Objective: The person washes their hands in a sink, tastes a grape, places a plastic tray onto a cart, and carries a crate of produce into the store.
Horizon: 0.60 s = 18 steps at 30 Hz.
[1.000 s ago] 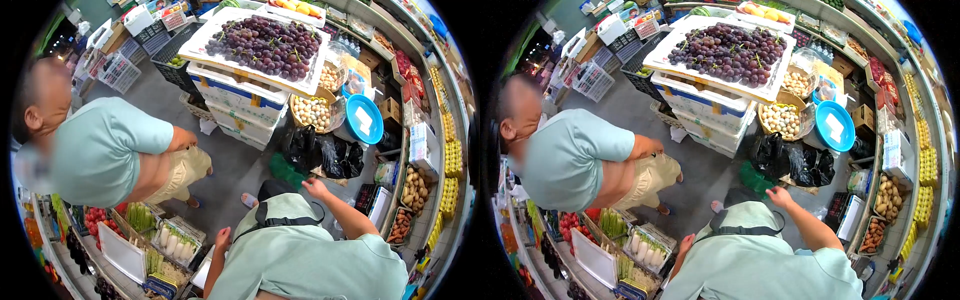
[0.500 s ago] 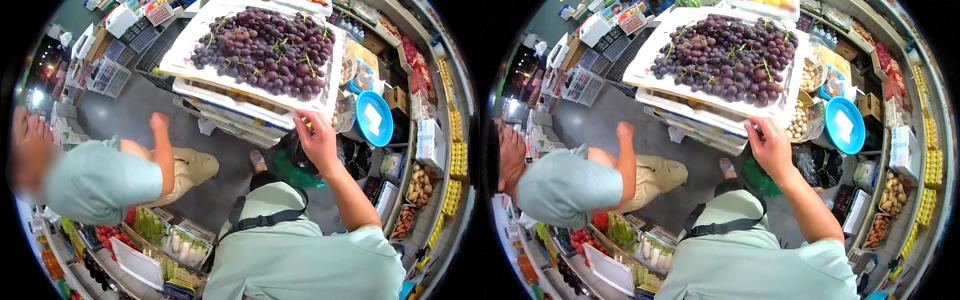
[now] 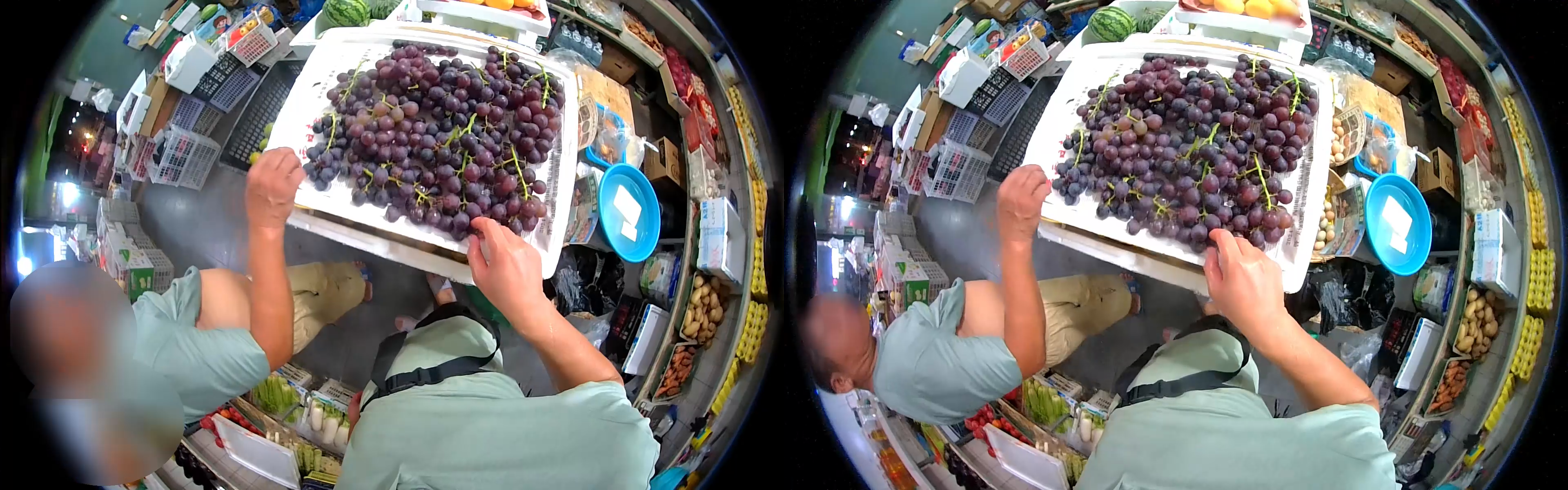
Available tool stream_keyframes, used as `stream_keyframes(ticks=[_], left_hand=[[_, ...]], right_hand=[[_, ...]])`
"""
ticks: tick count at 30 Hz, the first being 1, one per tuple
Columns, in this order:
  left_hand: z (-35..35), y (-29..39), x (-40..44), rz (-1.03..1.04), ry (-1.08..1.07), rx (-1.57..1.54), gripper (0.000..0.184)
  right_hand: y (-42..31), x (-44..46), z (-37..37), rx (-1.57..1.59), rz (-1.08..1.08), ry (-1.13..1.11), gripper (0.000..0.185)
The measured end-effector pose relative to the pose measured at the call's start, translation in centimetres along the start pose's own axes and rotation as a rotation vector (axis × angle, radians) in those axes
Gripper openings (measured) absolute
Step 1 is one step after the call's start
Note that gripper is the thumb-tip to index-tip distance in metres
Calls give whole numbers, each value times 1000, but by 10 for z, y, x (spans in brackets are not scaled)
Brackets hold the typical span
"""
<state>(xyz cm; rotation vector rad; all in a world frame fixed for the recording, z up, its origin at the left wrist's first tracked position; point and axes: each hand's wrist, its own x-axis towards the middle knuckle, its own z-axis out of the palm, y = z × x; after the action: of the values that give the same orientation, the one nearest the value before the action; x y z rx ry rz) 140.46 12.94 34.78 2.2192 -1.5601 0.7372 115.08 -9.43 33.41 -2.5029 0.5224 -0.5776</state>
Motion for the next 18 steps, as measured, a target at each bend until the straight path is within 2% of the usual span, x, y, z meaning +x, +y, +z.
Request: stream_keyframes(ticks=[3,8,10,14,16,18], left_hand=[[33,-50,39,194,-103,101,8],[51,-46,48,150,-133,8,11],[56,-49,44,136,-210,71,11],[57,-48,46,226,-209,106,9],[59,-43,46,157,-199,76,10],[61,-38,45,111,-222,74,14]], right_hand=[[1,-2,3,-20,55,-18,19],[-3,5,3,-5,78,16,17],[-2,3,6,-10,87,30,18],[0,1,14,-11,96,144,18],[2,2,14,-26,80,172,19],[2,2,13,-49,94,96,19]])
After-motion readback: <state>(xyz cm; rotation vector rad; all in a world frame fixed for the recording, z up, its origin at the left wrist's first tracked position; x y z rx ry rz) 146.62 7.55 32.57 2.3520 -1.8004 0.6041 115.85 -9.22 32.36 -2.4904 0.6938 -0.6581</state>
